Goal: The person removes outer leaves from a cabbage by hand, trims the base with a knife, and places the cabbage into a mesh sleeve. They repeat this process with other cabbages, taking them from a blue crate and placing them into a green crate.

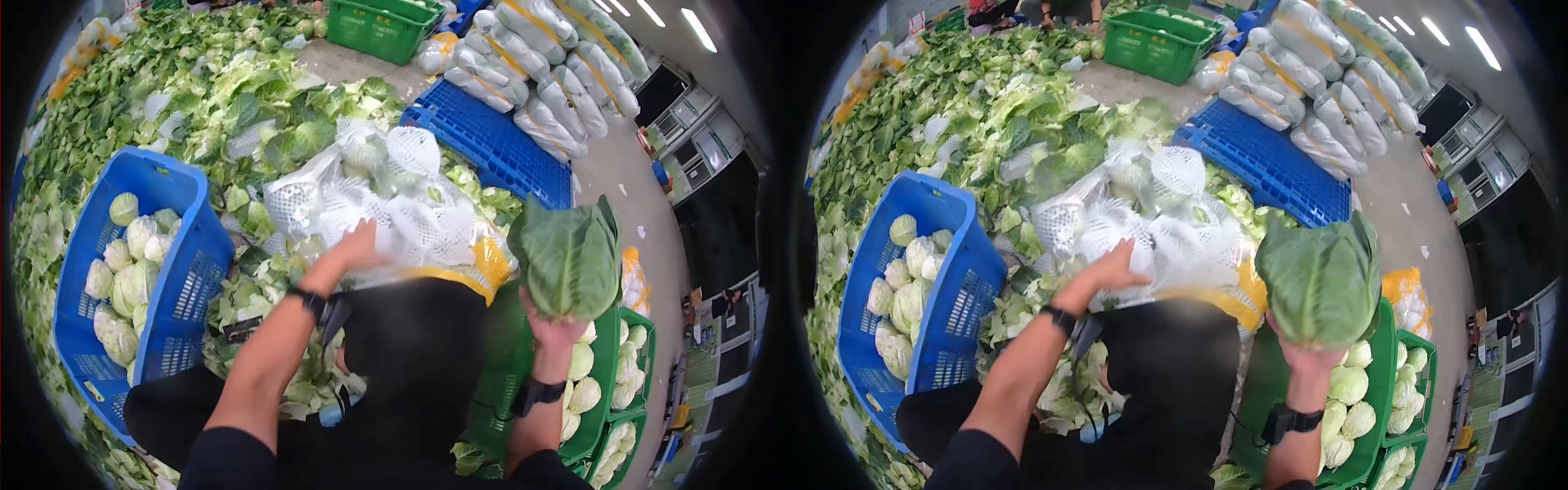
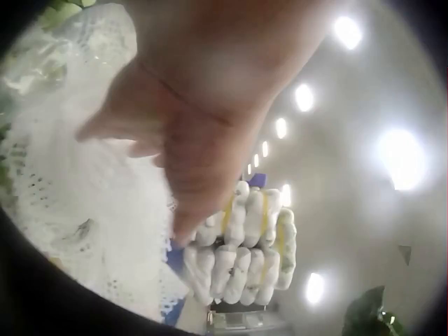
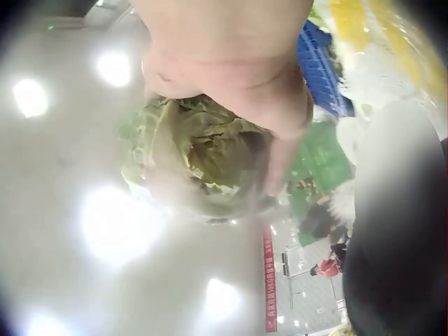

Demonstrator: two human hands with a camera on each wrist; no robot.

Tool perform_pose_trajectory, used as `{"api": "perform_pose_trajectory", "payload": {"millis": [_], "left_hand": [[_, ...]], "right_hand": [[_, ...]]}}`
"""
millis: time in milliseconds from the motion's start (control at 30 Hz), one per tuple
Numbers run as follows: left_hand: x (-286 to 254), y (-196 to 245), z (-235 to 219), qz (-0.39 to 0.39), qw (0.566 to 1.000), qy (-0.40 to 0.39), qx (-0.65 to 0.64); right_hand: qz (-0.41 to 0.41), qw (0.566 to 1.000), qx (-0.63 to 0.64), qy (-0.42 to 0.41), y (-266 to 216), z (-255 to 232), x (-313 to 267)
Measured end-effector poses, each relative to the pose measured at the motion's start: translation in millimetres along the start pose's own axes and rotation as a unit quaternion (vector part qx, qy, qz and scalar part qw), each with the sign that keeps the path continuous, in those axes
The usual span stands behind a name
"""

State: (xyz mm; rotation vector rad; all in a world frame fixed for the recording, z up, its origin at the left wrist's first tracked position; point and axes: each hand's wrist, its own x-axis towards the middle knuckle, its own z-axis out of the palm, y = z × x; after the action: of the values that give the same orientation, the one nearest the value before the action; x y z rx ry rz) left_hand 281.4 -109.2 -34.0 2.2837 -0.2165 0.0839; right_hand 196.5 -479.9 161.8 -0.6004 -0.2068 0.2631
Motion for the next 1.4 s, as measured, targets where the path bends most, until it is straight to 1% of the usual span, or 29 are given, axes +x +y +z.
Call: {"api": "perform_pose_trajectory", "payload": {"millis": [33,67,100,133,167,200,233,267,333,400,467,533,567,600,667,733,767,800,867,900,967,1000,1033,1100,1133,1200,1267,1300,1400], "left_hand": [[-26.7,30.6,-15.6,-0.06,0.995,0.001,0.074],[-44.4,50.4,-29.9,-0.062,0.995,-0.011,0.077],[-64.3,68.5,-42.3,-0.077,0.991,0.003,-0.108],[-79.5,83.1,-54.0,-0.091,0.953,0.029,-0.289],[-96.9,97.5,-62.3,-0.102,0.952,0.035,-0.286],[-114.9,111.4,-67.8,-0.15,0.876,0.043,-0.457],[-128.9,116.3,-71.8,-0.189,0.766,0.056,-0.612],[-140.7,109.2,-74.9,-0.198,0.763,0.075,-0.61],[-168.6,78.2,-81.0,-0.157,0.586,0.138,-0.783],[-204.3,49.1,-96.1,-0.161,0.609,0.159,-0.76],[-242.3,47.6,-112.0,-0.25,0.581,0.173,-0.755],[-265.6,54.0,-119.8,-0.26,0.565,0.188,-0.761],[-272.6,51.6,-113.4,-0.264,0.536,0.207,-0.774],[-278.5,50.8,-106.0,-0.27,0.505,0.224,-0.788],[-273.9,55.0,-105.1,-0.275,0.458,0.26,-0.805],[-268.0,56.4,-105.2,-0.284,0.376,0.305,-0.828],[-273.9,43.9,-99.0,-0.116,0.37,0.208,-0.898],[-276.5,40.1,-100.4,-0.12,0.36,0.213,-0.9],[-276.2,32.2,-111.0,-0.122,0.434,0.26,-0.854],[-276.7,31.3,-116.0,-0.124,0.472,0.28,-0.826],[-272.2,44.9,-127.5,-0.135,0.476,0.315,-0.81],[-271.3,48.0,-130.6,-0.145,0.48,0.345,-0.793],[-271.3,27.9,-118.5,-0.152,0.404,0.322,-0.842],[-274.1,13.9,-99.8,-0.158,0.402,0.317,-0.844],[-273.7,12.5,-95.6,-0.16,0.402,0.311,-0.846],[-274.7,12.5,-85.8,-0.172,0.42,0.31,-0.835],[-278.0,5.8,-77.3,-0.173,0.415,0.287,-0.846],[-273.4,35.9,-101.7,-0.221,0.433,0.295,-0.823],[-278.8,34.9,-99.9,-0.226,0.411,0.278,-0.838]], "right_hand": [[-0.044,0.998,-0.03,0.038,-3.5,18.2,2.1],[-0.083,0.991,-0.055,0.087,-0.4,25.5,-2.3],[-0.02,0.995,-0.093,-0.02,-3.5,14.4,-2.9],[-0.011,0.996,-0.087,-0.018,11.0,21.5,6.2],[0.055,0.993,-0.108,0.014,37.4,38.7,19.6],[0.121,0.983,-0.131,0.04,67.0,56.5,33.4],[0.184,0.968,-0.171,0.016,102.4,68.1,46.2],[0.249,0.946,-0.209,-0.01,142.1,76.8,55.8],[0.255,0.911,-0.312,-0.088,215.1,94.1,66.6],[0.267,0.899,-0.315,-0.147,264.7,106.6,66.0],[0.278,0.884,-0.319,-0.2,293.9,118.1,63.5],[0.235,0.838,-0.394,-0.295,311.5,131.6,61.8],[0.193,0.821,-0.445,-0.302,314.8,139.1,57.6],[0.207,0.814,-0.444,-0.311,326.8,135.2,54.3],[-0.076,0.784,-0.45,-0.421,352.1,121.1,50.5],[-0.08,0.777,-0.447,-0.436,351.8,120.3,42.9],[-0.122,0.74,-0.449,-0.486,348.2,117.3,41.7],[-0.164,0.701,-0.447,-0.531,344.6,117.7,39.1],[-0.148,0.692,-0.429,-0.561,337.9,123.1,26.9],[-0.064,0.715,-0.397,-0.572,338.0,120.0,20.4],[0.073,0.774,-0.334,-0.532,343.9,108.7,16.5],[0.14,0.781,-0.334,-0.509,339.8,109.5,23.8],[0.223,0.772,-0.346,-0.485,335.8,105.5,29.3],[0.331,0.736,-0.351,-0.475,332.9,101.4,42.5],[0.33,0.736,-0.352,-0.475,332.5,101.6,44.4],[0.294,0.666,-0.38,-0.57,331.6,101.8,42.8],[0.074,0.615,-0.421,-0.663,330.6,111.2,14.8],[0.024,0.603,-0.435,-0.668,332.7,110.6,1.1],[-0.05,0.606,-0.444,-0.658,338.3,100.7,-16.2]]}}
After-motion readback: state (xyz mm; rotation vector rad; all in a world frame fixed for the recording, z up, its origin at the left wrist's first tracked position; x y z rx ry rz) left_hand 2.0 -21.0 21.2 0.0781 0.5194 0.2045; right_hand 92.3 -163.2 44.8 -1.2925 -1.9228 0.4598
